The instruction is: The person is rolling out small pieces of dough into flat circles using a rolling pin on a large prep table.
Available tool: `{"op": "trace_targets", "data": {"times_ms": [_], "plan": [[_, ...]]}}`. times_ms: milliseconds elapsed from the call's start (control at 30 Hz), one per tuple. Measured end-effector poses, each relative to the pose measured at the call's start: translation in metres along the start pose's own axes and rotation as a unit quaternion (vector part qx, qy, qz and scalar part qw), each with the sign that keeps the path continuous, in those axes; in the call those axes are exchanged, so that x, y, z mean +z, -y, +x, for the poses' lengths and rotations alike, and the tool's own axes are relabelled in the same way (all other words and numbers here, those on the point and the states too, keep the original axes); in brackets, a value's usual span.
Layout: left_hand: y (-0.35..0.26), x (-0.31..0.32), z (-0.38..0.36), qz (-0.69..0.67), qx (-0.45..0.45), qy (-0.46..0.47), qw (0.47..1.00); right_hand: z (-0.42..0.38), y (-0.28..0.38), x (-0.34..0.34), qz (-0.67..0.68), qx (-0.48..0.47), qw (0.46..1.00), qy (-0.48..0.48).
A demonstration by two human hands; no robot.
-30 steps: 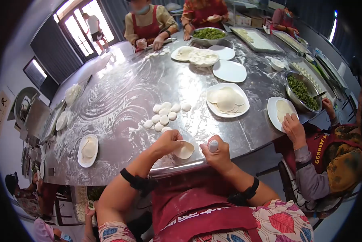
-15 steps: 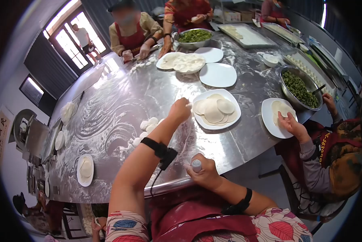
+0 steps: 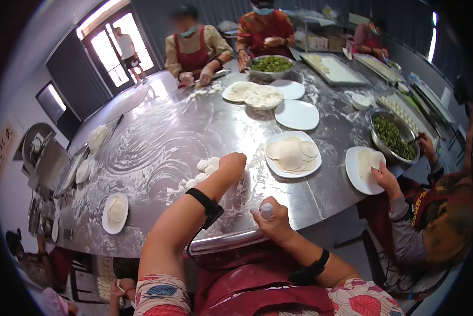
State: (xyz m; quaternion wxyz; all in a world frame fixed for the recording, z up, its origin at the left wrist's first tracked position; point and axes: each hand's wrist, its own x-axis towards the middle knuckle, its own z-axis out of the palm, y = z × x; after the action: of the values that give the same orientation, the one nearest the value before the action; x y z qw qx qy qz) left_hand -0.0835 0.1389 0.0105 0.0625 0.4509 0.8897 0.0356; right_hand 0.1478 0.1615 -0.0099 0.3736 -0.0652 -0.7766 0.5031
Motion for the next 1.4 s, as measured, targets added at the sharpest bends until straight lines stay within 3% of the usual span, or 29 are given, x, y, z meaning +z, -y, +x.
{"op": "trace_targets", "data": {"times_ms": [67,100,200,233,333,400,500,633,733,867,900,1000,1033,1067,1133,1233,1333,1400], "plan": [[-0.007,-0.013,-0.025,-0.05,0.01,-0.009,0.999,0.0,0.0,0.0,0.014,0.018,1.0,0.012],[-0.001,-0.008,-0.034,-0.172,0.021,-0.011,0.985,-0.001,-0.001,-0.002,0.034,0.044,0.998,0.029],[0.003,-0.002,-0.086,-0.459,0.018,0.105,0.882,0.001,0.004,-0.01,0.042,0.06,0.996,0.049],[0.007,0.011,-0.101,-0.407,0.043,0.085,0.908,0.001,0.003,-0.011,0.031,0.046,0.997,0.048],[0.02,0.041,-0.135,-0.321,-0.022,0.036,0.946,0.004,-0.01,-0.008,0.0,-0.085,0.996,0.037],[0.034,0.049,-0.148,-0.375,-0.063,0.015,0.925,-0.004,-0.001,-0.001,0.176,0.072,0.98,0.055],[0.027,0.024,-0.171,-0.299,-0.069,0.002,0.952,0.001,0.007,-0.002,0.169,0.122,0.975,0.075],[0.03,0.027,-0.168,-0.291,-0.051,-0.01,0.955,0.033,-0.013,0.02,0.097,0.121,0.987,0.028],[0.029,0.031,-0.159,-0.313,-0.039,0.005,0.949,0.057,-0.03,0.036,0.087,0.089,0.991,0.044],[0.04,0.037,-0.164,-0.282,-0.03,-0.053,0.957,0.025,-0.027,0.02,0.024,0.079,0.996,-0.015],[0.043,0.035,-0.17,-0.392,-0.061,-0.004,0.918,0.013,-0.021,0.014,0.044,0.062,0.997,-0.007],[0.038,0.03,-0.177,-0.316,-0.032,0.012,0.948,0.029,-0.025,0.024,-0.005,0.027,0.999,-0.031],[0.034,0.03,-0.173,-0.3,-0.04,0.0,0.953,0.043,-0.019,0.034,-0.002,0.071,0.997,-0.023],[0.032,0.03,-0.166,-0.303,-0.039,-0.002,0.952,0.058,-0.045,0.041,-0.031,0.004,0.999,-0.014],[0.031,0.03,-0.158,-0.315,-0.041,-0.009,0.948,0.067,-0.03,0.045,0.029,0.06,0.997,0.027],[0.041,0.034,-0.16,-0.315,-0.012,0.012,0.949,0.035,-0.023,0.022,0.045,0.099,0.994,0.002],[0.045,0.032,-0.166,-0.346,-0.005,0.024,0.938,0.005,-0.006,0.008,0.061,0.082,0.995,0.007],[0.043,0.035,-0.165,-0.344,0.024,0.046,0.937,0.026,-0.023,0.02,-0.006,0.058,0.998,-0.012]]}}
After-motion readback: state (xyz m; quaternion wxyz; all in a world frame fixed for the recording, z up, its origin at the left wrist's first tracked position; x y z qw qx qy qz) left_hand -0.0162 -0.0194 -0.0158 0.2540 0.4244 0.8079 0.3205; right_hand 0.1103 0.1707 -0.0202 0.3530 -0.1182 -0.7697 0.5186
